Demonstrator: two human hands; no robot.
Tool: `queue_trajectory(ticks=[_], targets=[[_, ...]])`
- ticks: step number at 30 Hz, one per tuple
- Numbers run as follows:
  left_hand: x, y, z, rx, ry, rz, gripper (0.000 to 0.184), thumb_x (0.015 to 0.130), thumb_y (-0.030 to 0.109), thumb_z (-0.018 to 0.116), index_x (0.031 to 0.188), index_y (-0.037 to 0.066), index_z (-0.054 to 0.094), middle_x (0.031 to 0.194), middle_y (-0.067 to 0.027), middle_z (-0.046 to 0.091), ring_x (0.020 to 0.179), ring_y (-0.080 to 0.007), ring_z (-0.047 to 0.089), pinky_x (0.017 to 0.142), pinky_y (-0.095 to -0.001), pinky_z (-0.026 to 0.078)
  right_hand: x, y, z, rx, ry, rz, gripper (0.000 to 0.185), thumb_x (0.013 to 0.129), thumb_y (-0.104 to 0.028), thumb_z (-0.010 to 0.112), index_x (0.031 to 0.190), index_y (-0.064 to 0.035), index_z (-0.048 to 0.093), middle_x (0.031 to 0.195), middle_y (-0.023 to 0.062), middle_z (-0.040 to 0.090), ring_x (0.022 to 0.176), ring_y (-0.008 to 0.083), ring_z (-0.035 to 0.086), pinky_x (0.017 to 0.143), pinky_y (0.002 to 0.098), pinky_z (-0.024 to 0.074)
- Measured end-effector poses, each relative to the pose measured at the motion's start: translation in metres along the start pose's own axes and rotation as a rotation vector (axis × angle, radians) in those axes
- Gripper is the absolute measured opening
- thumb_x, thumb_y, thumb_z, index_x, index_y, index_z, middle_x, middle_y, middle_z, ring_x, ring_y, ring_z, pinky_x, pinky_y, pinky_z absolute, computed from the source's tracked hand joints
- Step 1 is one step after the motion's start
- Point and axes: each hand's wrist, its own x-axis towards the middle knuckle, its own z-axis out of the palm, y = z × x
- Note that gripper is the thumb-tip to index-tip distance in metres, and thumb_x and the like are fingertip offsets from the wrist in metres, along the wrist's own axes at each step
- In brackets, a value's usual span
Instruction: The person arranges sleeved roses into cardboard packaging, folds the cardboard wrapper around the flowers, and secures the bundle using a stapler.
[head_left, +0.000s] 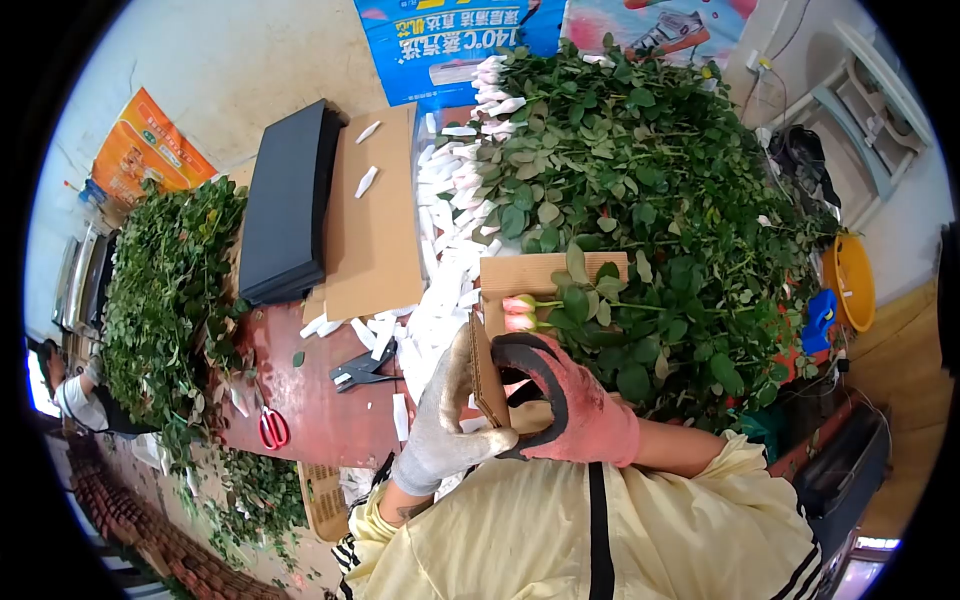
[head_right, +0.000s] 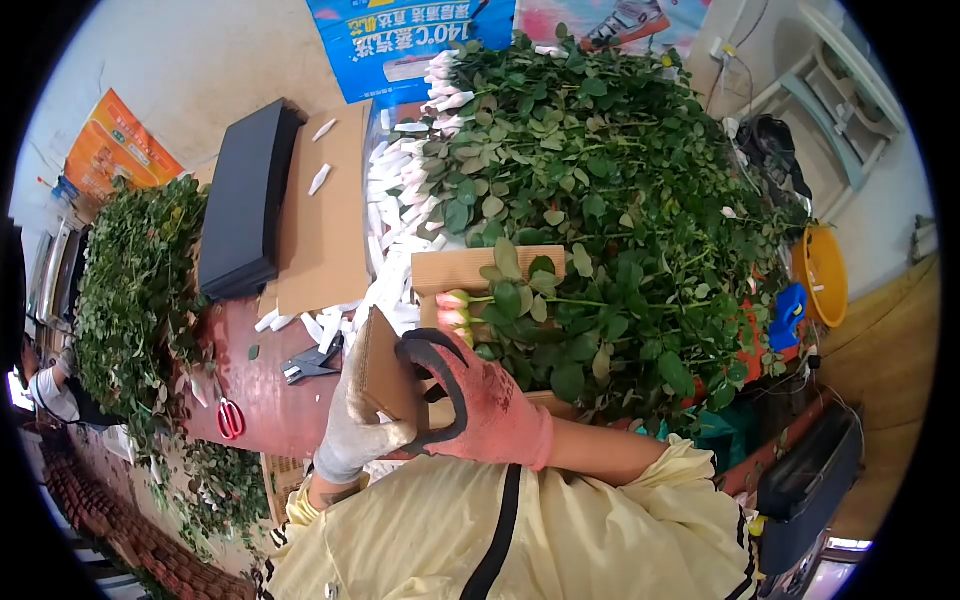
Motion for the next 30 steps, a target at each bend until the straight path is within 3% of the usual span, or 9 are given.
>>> queue_trajectory(ticks=[6,12,14,16,17,20,24,26,30], targets=[[-0.021,-0.015,-0.025,-0.130,0.087,-0.035,0.064,0.072,0.009,0.063,0.130,-0.006,0.039,0.121,-0.0137,0.053,0.112,-0.0221,0.052,0.095,-0.0354,0.042,-0.018,0.015,0.001,0.256,0.058,0.048,0.078,0.061,-0.018,0.080,0.127,-0.0015,0.043,0.131,0.0142,0.043,0.106,0.0255,0.057,0.086,0.0356,0.0478],[-0.063,-0.021,-0.062,0.007,0.377,0.184,0.050,0.086,0.027,0.062,0.121,-0.005,0.045,0.114,-0.0092,0.055,0.103,-0.0190,0.054,0.088,-0.0334,0.044,-0.040,0.021,-0.043,-0.331,0.370,0.242,0.048,0.064,-0.016,0.073,0.110,-0.0120,0.061,0.120,0.0125,0.053,0.107,0.0324,0.051,0.090,0.0432,0.0423],[-0.071,-0.031,-0.105,0.300,0.595,0.129,0.050,0.087,0.023,0.060,0.126,-0.003,0.042,0.117,-0.0100,0.052,0.105,-0.0191,0.052,0.091,-0.0338,0.043,-0.033,0.046,-0.077,-0.557,0.454,-0.341,0.047,0.061,-0.015,0.074,0.106,-0.0114,0.061,0.118,0.0127,0.052,0.105,0.0357,0.050,0.087,0.0480,0.0422],[-0.063,-0.035,-0.144,0.484,0.682,0.027,0.049,0.089,0.018,0.057,0.130,-0.001,0.038,0.122,-0.0119,0.050,0.109,-0.0200,0.051,0.094,-0.0344,0.041,-0.020,0.024,-0.095,-0.709,0.277,-0.366,0.047,0.060,-0.017,0.075,0.105,-0.0110,0.061,0.117,0.0135,0.052,0.103,0.0367,0.050,0.085,0.0490,0.0425],[-0.049,-0.042,-0.155,1.345,0.849,0.234,0.046,0.090,0.014,0.055,0.130,-0.001,0.038,0.126,-0.0132,0.049,0.112,-0.0208,0.049,0.095,-0.0332,0.041,-0.019,0.015,-0.099,-0.863,0.109,-0.391,0.047,0.059,-0.018,0.075,0.103,-0.0107,0.060,0.116,0.0143,0.051,0.101,0.0377,0.050,0.083,0.0501,0.0429],[-0.032,-0.025,-0.112,0.914,0.617,0.355,0.046,0.091,0.029,0.053,0.125,-0.002,0.046,0.113,-0.0123,0.056,0.094,-0.0178,0.055,0.080,-0.0302,0.045,-0.022,0.033,-0.086,-0.887,0.129,-0.496,0.047,0.059,-0.022,0.076,0.101,-0.0091,0.060,0.111,0.0152,0.052,0.099,0.0370,0.050,0.083,0.0478,0.0427],[-0.018,-0.037,-0.018,0.148,-0.075,-0.088,0.036,0.087,0.031,0.062,0.102,-0.002,0.059,0.086,-0.0043,0.060,0.076,-0.0124,0.057,0.069,-0.0269,0.048,-0.011,0.041,-0.042,-0.695,0.190,-0.609,0.046,0.062,-0.024,0.075,0.102,-0.0060,0.060,0.111,0.0159,0.052,0.100,0.0345,0.052,0.088,0.0440,0.0423],[-0.011,-0.044,-0.001,0.092,-0.017,-0.172,0.035,0.087,0.033,0.062,0.097,-0.001,0.059,0.079,-0.0017,0.057,0.069,-0.0094,0.053,0.062,-0.0243,0.045,-0.008,0.039,-0.041,-0.711,0.141,-0.692,0.045,0.065,-0.021,0.073,0.105,-0.0042,0.059,0.114,0.0162,0.052,0.101,0.0344,0.052,0.090,0.0431,0.0417],[-0.001,-0.066,-0.009,0.150,0.048,-0.195,0.037,0.087,0.037,0.062,0.086,0.001,0.059,0.067,0.0022,0.053,0.054,-0.0046,0.045,0.050,-0.0207,0.040,-0.011,0.049,-0.056,0.413,0.270,0.278,0.058,0.072,0.004,0.057,0.128,-0.0013,0.044,0.127,0.0064,0.050,0.103,0.0115,0.051,0.094,0.0263,0.0391]])
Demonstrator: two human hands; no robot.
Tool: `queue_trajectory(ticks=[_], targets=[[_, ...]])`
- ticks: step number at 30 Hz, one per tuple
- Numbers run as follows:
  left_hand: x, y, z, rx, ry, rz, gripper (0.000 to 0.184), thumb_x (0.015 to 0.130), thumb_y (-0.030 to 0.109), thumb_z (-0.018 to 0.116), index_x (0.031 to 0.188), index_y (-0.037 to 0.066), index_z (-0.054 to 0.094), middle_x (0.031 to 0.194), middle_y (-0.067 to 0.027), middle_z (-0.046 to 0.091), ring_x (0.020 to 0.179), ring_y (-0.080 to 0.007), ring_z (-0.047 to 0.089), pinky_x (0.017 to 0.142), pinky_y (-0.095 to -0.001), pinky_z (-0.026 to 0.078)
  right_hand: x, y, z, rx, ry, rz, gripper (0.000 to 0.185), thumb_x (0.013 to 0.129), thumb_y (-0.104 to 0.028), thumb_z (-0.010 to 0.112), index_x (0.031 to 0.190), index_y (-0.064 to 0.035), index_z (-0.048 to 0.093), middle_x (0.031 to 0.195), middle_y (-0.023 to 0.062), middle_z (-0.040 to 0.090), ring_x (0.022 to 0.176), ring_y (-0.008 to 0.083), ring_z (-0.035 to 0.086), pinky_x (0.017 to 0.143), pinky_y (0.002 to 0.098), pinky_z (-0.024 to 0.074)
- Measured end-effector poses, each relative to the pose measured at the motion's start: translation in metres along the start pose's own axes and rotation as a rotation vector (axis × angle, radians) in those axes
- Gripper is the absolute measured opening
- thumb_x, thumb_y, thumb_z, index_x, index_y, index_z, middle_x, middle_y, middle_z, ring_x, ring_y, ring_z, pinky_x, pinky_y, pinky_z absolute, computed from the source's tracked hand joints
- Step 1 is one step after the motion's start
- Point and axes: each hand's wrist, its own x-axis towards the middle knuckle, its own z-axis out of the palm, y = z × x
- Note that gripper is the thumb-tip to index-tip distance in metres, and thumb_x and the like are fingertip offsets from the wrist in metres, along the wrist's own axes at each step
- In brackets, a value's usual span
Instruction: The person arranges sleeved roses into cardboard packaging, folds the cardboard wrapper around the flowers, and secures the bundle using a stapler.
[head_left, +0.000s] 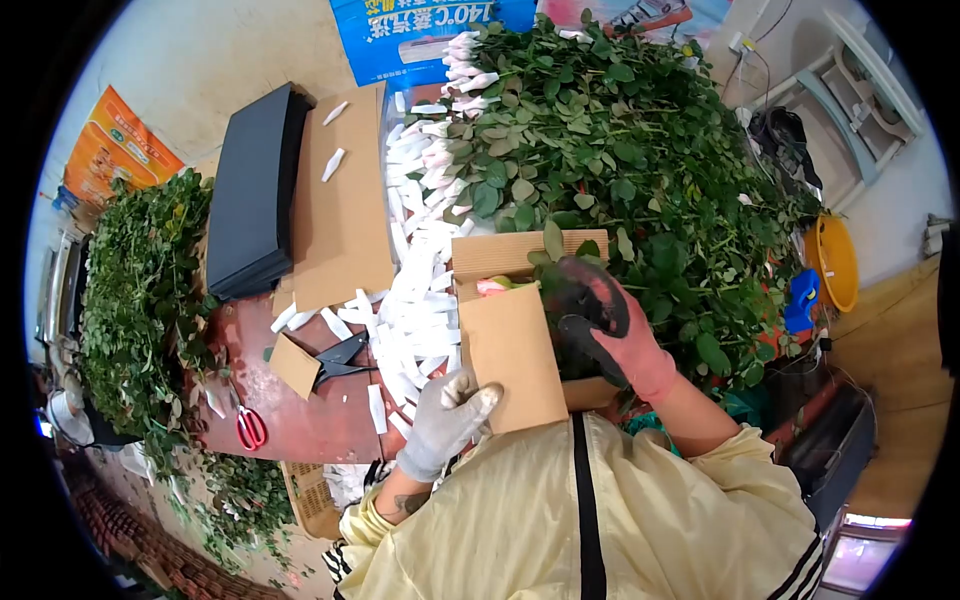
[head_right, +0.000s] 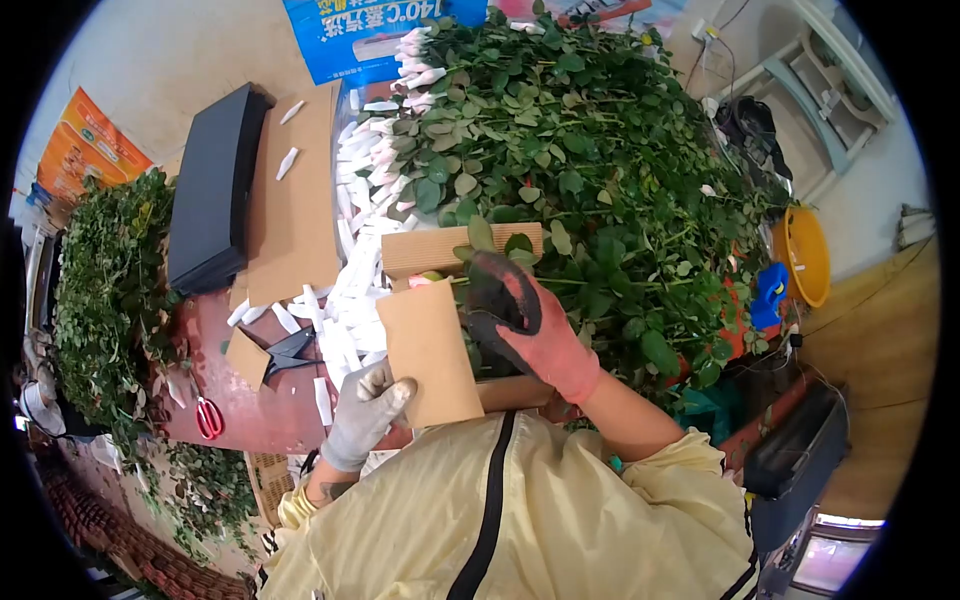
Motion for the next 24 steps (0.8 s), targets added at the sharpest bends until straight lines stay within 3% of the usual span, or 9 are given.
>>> queue_trajectory(ticks=[4,8,10,12,13,18,20,22,24], targets=[[0.019,0.024,-0.003,0.340,-0.053,-0.004,0.038,0.088,0.035,0.060,0.097,-0.002,0.058,0.067,0.0005,0.054,0.055,-0.0050,0.048,0.051,-0.0208,0.042,0.002,0.005,0.007,-0.062,-0.030,0.108,0.046,0.073,0.007,0.056,0.119,-0.0003,0.053,0.114,0.0048,0.059,0.099,0.0091,0.053,0.093,0.0248,0.0395],[0.024,0.035,-0.020,0.374,0.268,0.029,0.047,0.085,0.020,0.062,0.124,-0.004,0.049,0.069,-0.0016,0.058,0.059,-0.0059,0.053,0.053,-0.0241,0.045,0.029,0.032,-0.007,-0.089,-0.048,0.338,0.025,0.071,0.003,0.061,0.096,-0.0003,0.064,0.088,0.0013,0.066,0.081,0.0082,0.058,0.077,0.0237,0.0473],[0.030,0.034,-0.025,0.420,0.242,-0.055,0.044,0.080,0.014,0.064,0.120,-0.001,0.053,0.081,-0.0062,0.063,0.072,-0.0140,0.060,0.066,-0.0301,0.050,0.034,0.044,-0.002,-0.162,-0.057,0.270,0.021,0.072,0.001,0.061,0.093,-0.0011,0.065,0.086,0.0029,0.066,0.079,0.0104,0.059,0.075,0.0252,0.0478],[0.042,0.026,-0.023,1.071,0.120,0.615,0.041,0.074,0.014,0.066,0.114,0.005,0.059,0.100,-0.0112,0.062,0.095,-0.0268,0.059,0.084,-0.0395,0.046,0.037,0.046,0.005,-0.241,-0.082,0.203,0.018,0.072,-0.002,0.062,0.090,-0.0019,0.065,0.083,0.0045,0.066,0.076,0.0127,0.061,0.073,0.0267,0.0483],[0.046,0.022,-0.018,1.077,0.014,0.526,0.037,0.072,0.025,0.067,0.107,0.013,0.062,0.118,-0.0099,0.055,0.116,-0.0319,0.046,0.096,-0.0433,0.036,0.038,0.043,0.008,-0.443,-0.054,0.137,0.015,0.072,-0.005,0.063,0.087,-0.0022,0.064,0.082,0.0069,0.066,0.075,0.0167,0.062,0.072,0.0284,0.0484],[0.056,0.010,-0.002,1.180,-0.101,0.595,0.035,0.074,0.030,0.067,0.105,0.015,0.062,0.123,-0.0085,0.051,0.120,-0.0306,0.043,0.095,-0.0440,0.038,0.036,0.018,0.010,-1.212,-0.085,0.041,0.028,0.075,-0.027,0.065,0.094,-0.0084,0.057,0.078,0.0100,0.063,0.074,0.0273,0.061,0.070,0.0364,0.0480],[0.055,0.017,0.000,1.261,-0.157,0.479,0.035,0.074,0.031,0.066,0.106,0.016,0.062,0.124,-0.0084,0.049,0.119,-0.0309,0.044,0.095,-0.0435,0.038,0.050,-0.011,0.004,-1.175,-0.133,0.136,0.037,0.076,-0.035,0.064,0.102,-0.0100,0.054,0.091,0.0096,0.063,0.085,0.0267,0.060,0.072,0.0384,0.0476],[0.055,0.022,0.003,1.295,-0.192,0.486,0.035,0.075,0.032,0.065,0.107,0.017,0.061,0.125,-0.0086,0.048,0.118,-0.0313,0.044,0.094,-0.0435,0.038,0.069,-0.023,-0.004,-1.343,0.241,-0.443,0.040,0.077,-0.036,0.063,0.105,-0.0091,0.053,0.103,0.0093,0.061,0.098,0.0263,0.057,0.080,0.0378,0.0465],[0.053,0.024,0.006,1.346,-0.174,0.496,0.034,0.075,0.032,0.064,0.106,0.018,0.061,0.123,-0.0088,0.050,0.117,-0.0302,0.045,0.093,-0.0430,0.039,0.110,0.014,-0.035,-1.223,0.074,-0.467,0.039,0.076,-0.036,0.062,0.106,-0.0106,0.055,0.108,0.0093,0.059,0.105,0.0260,0.055,0.088,0.0365,0.0442]])
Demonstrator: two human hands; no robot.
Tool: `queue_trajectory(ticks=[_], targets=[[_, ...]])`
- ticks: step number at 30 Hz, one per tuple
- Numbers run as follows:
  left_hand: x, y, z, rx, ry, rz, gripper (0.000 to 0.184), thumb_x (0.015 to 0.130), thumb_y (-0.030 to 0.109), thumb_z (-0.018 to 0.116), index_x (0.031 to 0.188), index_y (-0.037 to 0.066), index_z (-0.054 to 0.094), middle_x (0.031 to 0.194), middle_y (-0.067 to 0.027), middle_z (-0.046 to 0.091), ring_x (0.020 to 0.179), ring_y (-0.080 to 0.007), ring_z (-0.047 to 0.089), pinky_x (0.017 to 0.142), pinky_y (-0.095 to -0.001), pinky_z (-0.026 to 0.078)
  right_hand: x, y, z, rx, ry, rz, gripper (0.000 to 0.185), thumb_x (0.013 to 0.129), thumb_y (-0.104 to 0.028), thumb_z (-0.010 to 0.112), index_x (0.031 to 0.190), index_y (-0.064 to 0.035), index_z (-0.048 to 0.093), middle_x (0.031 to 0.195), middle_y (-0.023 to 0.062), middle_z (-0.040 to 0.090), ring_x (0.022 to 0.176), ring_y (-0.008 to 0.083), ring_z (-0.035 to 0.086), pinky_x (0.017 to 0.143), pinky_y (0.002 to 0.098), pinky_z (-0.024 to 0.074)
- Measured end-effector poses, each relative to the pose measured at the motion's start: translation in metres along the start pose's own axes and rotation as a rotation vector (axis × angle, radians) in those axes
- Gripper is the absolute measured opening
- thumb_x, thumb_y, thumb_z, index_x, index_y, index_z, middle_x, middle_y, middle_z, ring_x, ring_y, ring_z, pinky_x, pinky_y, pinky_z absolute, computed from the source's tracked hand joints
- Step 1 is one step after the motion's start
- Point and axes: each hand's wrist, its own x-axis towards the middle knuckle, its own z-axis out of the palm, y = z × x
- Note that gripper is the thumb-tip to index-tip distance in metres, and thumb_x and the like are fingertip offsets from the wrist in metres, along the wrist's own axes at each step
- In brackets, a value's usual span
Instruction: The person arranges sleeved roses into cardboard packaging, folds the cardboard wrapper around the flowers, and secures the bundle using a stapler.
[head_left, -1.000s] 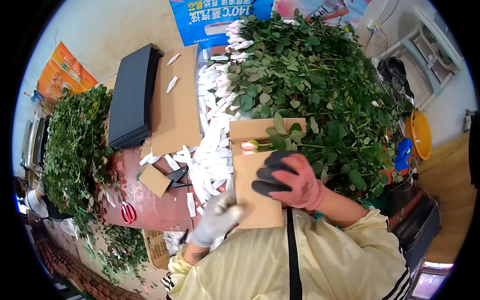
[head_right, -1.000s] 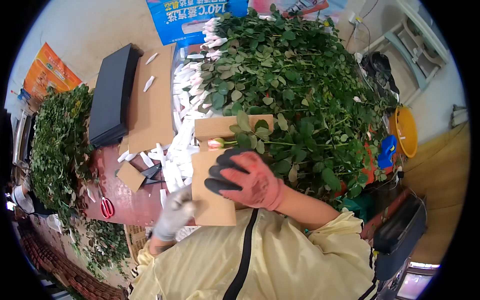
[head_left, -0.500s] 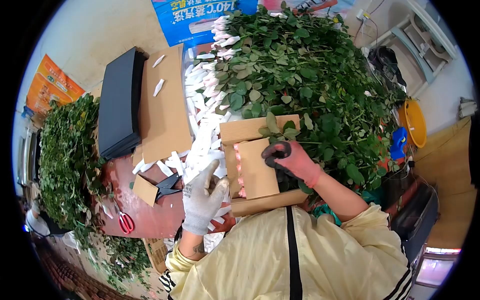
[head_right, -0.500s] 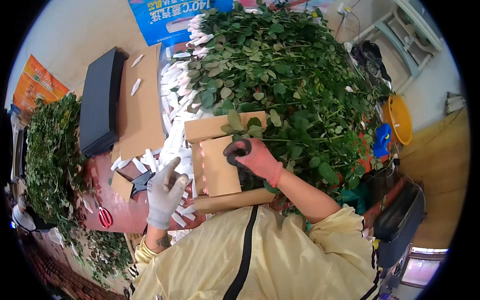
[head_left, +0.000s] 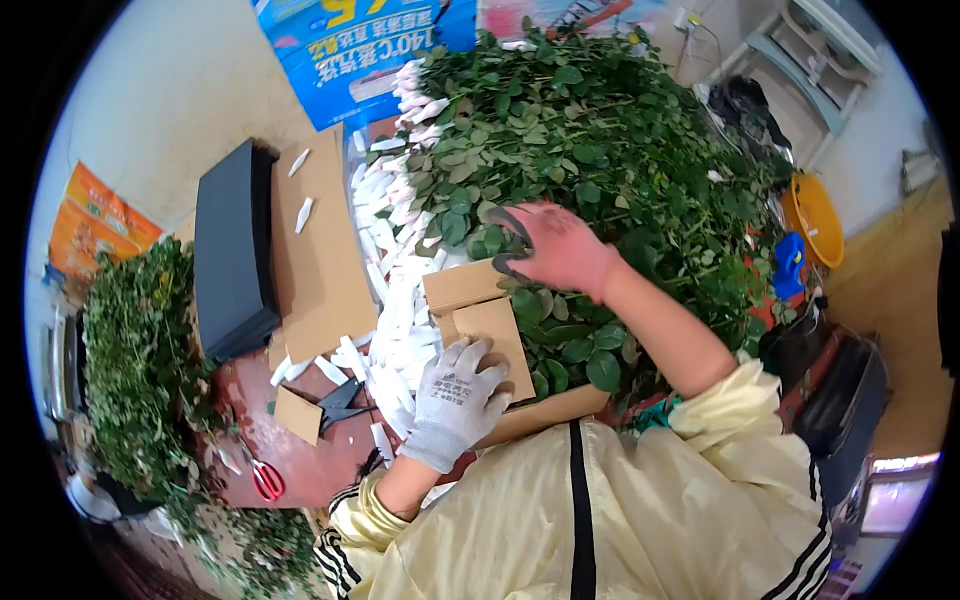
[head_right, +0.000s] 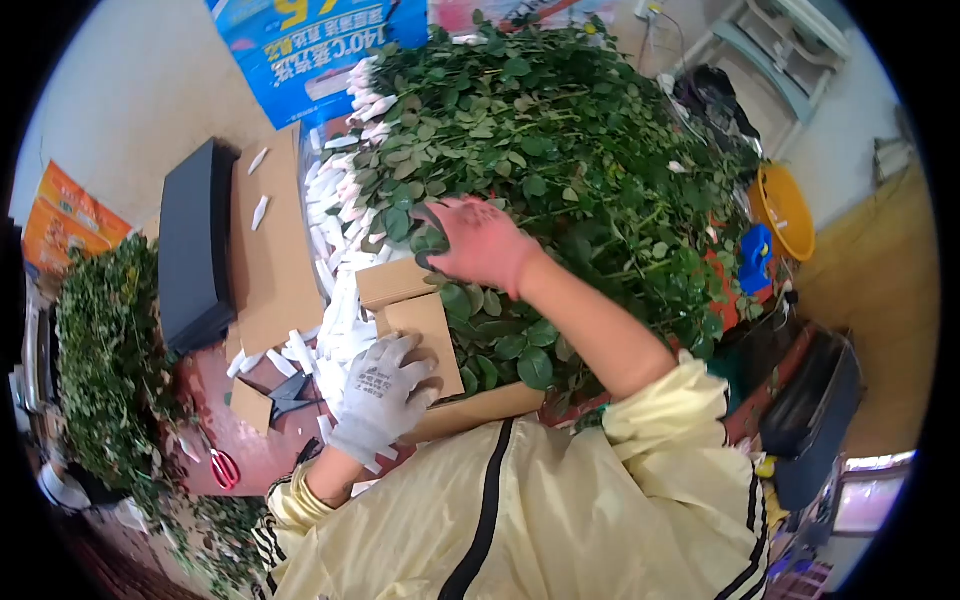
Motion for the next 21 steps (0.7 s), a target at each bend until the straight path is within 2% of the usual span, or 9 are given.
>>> queue_trajectory(ticks=[1,5,10,14,15,16,18,20,21], targets=[[0.000,0.002,0.000,0.013,-0.012,0.023,0.034,0.075,0.032,0.064,0.106,0.018,0.061,0.123,-0.0088,0.050,0.117,-0.0302,0.045,0.093,-0.0430,0.039,0.011,-0.001,-0.013,0.241,-0.363,0.275,0.035,0.075,-0.033,0.062,0.103,-0.0125,0.058,0.104,0.0097,0.060,0.103,0.0272,0.056,0.091,0.0360,0.0428],[0.000,0.006,-0.003,0.037,-0.010,0.012,0.039,0.071,0.030,0.067,0.105,0.012,0.062,0.124,-0.0104,0.050,0.117,-0.0337,0.045,0.095,-0.0437,0.039,-0.014,-0.022,-0.023,0.014,-0.652,0.092,0.031,0.074,-0.026,0.062,0.103,-0.0155,0.061,0.100,0.0101,0.064,0.101,0.0264,0.058,0.088,0.0351,0.0452],[0.008,0.017,-0.021,0.012,-0.135,-0.095,0.054,0.069,0.034,0.069,0.115,0.010,0.056,0.128,-0.0119,0.048,0.121,-0.0302,0.042,0.099,-0.0438,0.033,-0.070,-0.038,-0.001,-0.161,-0.597,-0.021,0.039,0.074,-0.029,0.062,0.111,-0.0157,0.057,0.123,0.0113,0.052,0.112,0.0275,0.051,0.101,0.0363,0.0354],[0.032,-0.003,-0.012,0.091,-0.085,0.032,0.080,0.068,0.039,0.071,0.133,0.005,0.039,0.141,-0.0201,0.033,0.131,-0.0377,0.028,0.107,-0.0469,0.022,-0.094,-0.064,-0.023,-0.194,-0.522,0.064,0.047,0.077,-0.038,0.059,0.119,-0.0166,0.053,0.130,0.0118,0.046,0.121,0.0303,0.041,0.106,0.0388,0.0280],[0.033,-0.008,-0.005,0.099,-0.141,0.057,0.080,0.069,0.040,0.070,0.134,0.005,0.039,0.141,-0.0205,0.032,0.132,-0.0383,0.027,0.108,-0.0475,0.021,-0.130,-0.066,0.002,-0.331,-0.070,-0.009,0.050,0.079,-0.043,0.056,0.121,-0.0156,0.053,0.131,0.0126,0.044,0.125,0.0299,0.036,0.107,0.0400,0.0257],[0.032,-0.012,0.001,0.105,-0.196,0.077,0.080,0.070,0.041,0.070,0.134,0.005,0.038,0.141,-0.0209,0.032,0.132,-0.0389,0.026,0.109,-0.0482,0.019,-0.135,-0.089,-0.019,-0.037,-0.139,0.140,0.052,0.078,-0.042,0.058,0.120,-0.0109,0.054,0.133,0.0131,0.042,0.129,0.0294,0.032,0.108,0.0397,0.0228],[0.025,-0.015,0.008,0.087,-0.163,0.101,0.078,0.072,0.042,0.067,0.134,0.004,0.039,0.140,-0.0213,0.033,0.132,-0.0390,0.026,0.110,-0.0491,0.017,-0.176,-0.109,-0.033,0.530,0.124,0.236,0.046,0.080,-0.033,0.065,0.119,-0.0104,0.055,0.121,0.0111,0.052,0.115,0.0256,0.049,0.099,0.0369,0.0381],[0.026,-0.014,0.005,0.100,-0.176,0.121,0.076,0.075,0.041,0.065,0.134,0.001,0.038,0.140,-0.0233,0.032,0.132,-0.0413,0.024,0.110,-0.0489,0.018,-0.226,-0.114,-0.010,1.850,-0.028,0.592,0.043,0.084,-0.024,0.065,0.119,-0.0028,0.053,0.112,0.0091,0.059,0.106,0.0212,0.057,0.095,0.0361,0.0442],[0.026,-0.015,0.007,0.093,-0.156,0.125,0.074,0.074,0.040,0.065,0.132,0.001,0.040,0.139,-0.0232,0.034,0.131,-0.0414,0.026,0.110,-0.0488,0.018,-0.239,-0.125,-0.003,2.159,0.002,0.994,0.038,0.087,-0.019,0.061,0.121,-0.0030,0.053,0.113,0.0090,0.059,0.105,0.0242,0.058,0.094,0.0394,0.0456]])
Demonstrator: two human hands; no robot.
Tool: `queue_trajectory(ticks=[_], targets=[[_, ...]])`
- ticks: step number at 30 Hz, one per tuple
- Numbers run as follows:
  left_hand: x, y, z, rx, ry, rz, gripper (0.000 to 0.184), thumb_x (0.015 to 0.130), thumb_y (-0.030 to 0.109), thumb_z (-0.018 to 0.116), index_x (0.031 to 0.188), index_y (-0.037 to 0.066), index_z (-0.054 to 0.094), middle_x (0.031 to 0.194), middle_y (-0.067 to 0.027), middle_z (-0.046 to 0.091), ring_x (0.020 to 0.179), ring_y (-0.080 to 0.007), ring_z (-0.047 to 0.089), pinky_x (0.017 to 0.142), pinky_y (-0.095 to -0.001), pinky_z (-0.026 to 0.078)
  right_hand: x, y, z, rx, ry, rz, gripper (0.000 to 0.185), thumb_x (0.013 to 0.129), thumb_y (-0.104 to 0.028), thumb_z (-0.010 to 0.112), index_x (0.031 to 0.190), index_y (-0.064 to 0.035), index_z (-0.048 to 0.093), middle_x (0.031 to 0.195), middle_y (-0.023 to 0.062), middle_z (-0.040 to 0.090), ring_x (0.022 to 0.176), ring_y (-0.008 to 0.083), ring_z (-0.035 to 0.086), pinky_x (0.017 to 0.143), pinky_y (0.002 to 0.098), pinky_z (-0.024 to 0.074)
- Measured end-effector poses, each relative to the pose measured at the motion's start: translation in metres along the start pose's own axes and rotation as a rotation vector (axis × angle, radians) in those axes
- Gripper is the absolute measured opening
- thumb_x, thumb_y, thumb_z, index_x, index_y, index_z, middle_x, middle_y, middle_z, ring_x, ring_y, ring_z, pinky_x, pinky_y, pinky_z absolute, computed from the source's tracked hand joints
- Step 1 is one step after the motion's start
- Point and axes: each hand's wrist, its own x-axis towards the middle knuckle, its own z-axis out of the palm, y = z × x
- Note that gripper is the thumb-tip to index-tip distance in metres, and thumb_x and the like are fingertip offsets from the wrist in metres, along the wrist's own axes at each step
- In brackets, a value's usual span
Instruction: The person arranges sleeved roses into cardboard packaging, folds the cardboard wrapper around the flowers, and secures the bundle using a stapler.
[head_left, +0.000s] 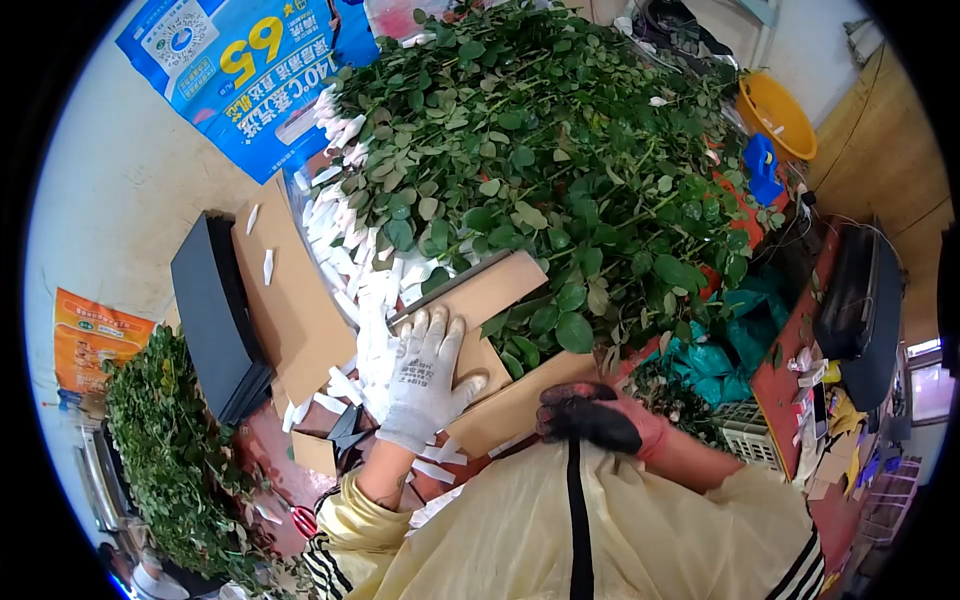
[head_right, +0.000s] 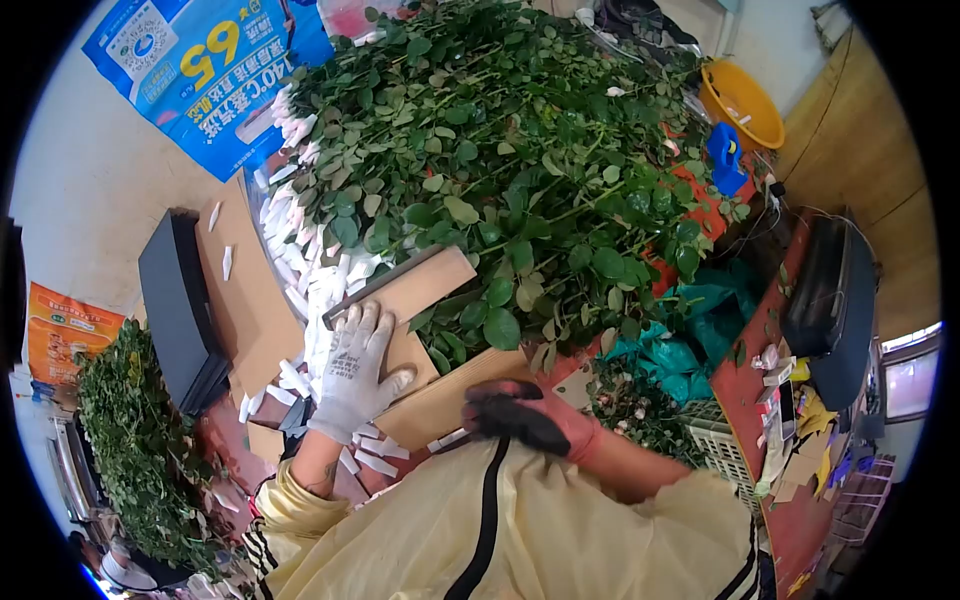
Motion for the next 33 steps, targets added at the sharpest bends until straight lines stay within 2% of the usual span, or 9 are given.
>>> queue_trajectory(ticks=[4,6,10,11,15,23,25,28,33], targets=[[0.002,0.003,-0.008,0.002,0.010,0.013,0.071,0.074,0.039,0.065,0.130,0.002,0.043,0.137,-0.0226,0.037,0.128,-0.0418,0.030,0.108,-0.0488,0.022,0.017,0.060,-0.057,0.641,0.242,0.196,0.038,0.090,-0.012,0.055,0.126,-0.0047,0.048,0.118,0.0101,0.058,0.108,0.0276,0.057,0.095,0.0414,0.0453],[0.003,0.002,-0.012,-0.004,0.017,0.032,0.067,0.072,0.038,0.066,0.126,0.003,0.048,0.135,-0.0217,0.039,0.124,-0.0425,0.036,0.105,-0.0495,0.026,0.031,0.067,-0.050,0.287,-0.005,-0.268,0.046,0.087,-0.013,0.059,0.130,-0.0071,0.044,0.125,0.0127,0.053,0.114,0.0289,0.053,0.096,0.0440,0.0440],[0.009,-0.020,-0.017,0.034,-0.011,0.101,0.061,0.079,0.043,0.060,0.125,0.004,0.051,0.134,-0.0219,0.041,0.120,-0.0418,0.041,0.104,-0.0470,0.030,0.035,0.050,-0.033,0.670,-0.360,0.011,0.057,0.089,-0.027,0.055,0.140,-0.0136,0.033,0.139,0.0104,0.042,0.128,0.0303,0.039,0.103,0.0505,0.0311],[0.016,-0.030,-0.018,-0.106,-0.058,0.108,0.056,0.084,0.042,0.054,0.123,0.002,0.051,0.126,-0.0232,0.047,0.116,-0.0404,0.044,0.100,-0.0454,0.033,0.028,0.019,0.019,0.380,-0.657,-0.359,0.054,0.092,-0.030,0.047,0.141,-0.0149,0.031,0.142,0.0077,0.039,0.133,0.0286,0.033,0.108,0.0481,0.0228],[0.020,-0.052,-0.035,-0.587,-0.159,0.112,0.050,0.094,0.038,0.038,0.118,-0.004,0.051,0.108,-0.0273,0.056,0.105,-0.0390,0.052,0.094,-0.0424,0.038,0.057,-0.002,0.027,0.373,-0.408,-0.309,0.058,0.091,-0.033,0.045,0.142,-0.0132,0.028,0.147,0.0136,0.028,0.136,0.0289,0.025,0.113,0.0485,0.0130],[0.035,-0.036,-0.035,-0.183,-0.231,-0.090,0.030,0.082,0.030,0.057,0.091,0.002,0.064,0.087,-0.0179,0.063,0.086,-0.0345,0.059,0.079,-0.0425,0.045,0.061,-0.035,0.015,0.487,-0.211,-0.113,0.043,0.089,-0.026,0.047,0.123,0.0006,0.050,0.132,0.0182,0.048,0.124,0.0323,0.043,0.110,0.0463,0.0242],[0.032,-0.035,-0.029,-0.185,-0.082,-0.049,0.023,0.079,0.026,0.060,0.083,0.004,0.065,0.082,-0.0155,0.063,0.081,-0.0334,0.060,0.075,-0.0428,0.046,0.037,-0.056,-0.011,-0.139,-0.116,-0.633,0.041,0.091,-0.018,0.048,0.126,0.0027,0.046,0.125,0.0152,0.053,0.117,0.0285,0.050,0.104,0.0420,0.0349],[0.032,-0.035,-0.027,-0.301,-0.049,-0.126,0.022,0.079,0.025,0.060,0.084,0.004,0.065,0.082,-0.0151,0.063,0.081,-0.0338,0.060,0.074,-0.0433,0.046,0.014,-0.093,-0.009,-0.536,0.703,-1.075,0.034,0.082,-0.001,0.054,0.116,0.0020,0.052,0.112,0.0110,0.058,0.101,0.0236,0.059,0.091,0.0307,0.0452],[0.030,-0.033,-0.023,-0.217,-0.016,-0.148,0.023,0.079,0.024,0.061,0.089,0.004,0.063,0.082,-0.0167,0.062,0.083,-0.0335,0.059,0.075,-0.0439,0.045,0.035,-0.082,0.060,-1.754,0.432,-1.016,0.043,0.073,-0.019,0.066,0.113,-0.0074,0.057,0.116,0.0124,0.057,0.110,0.0253,0.053,0.097,0.0377,0.0389]])
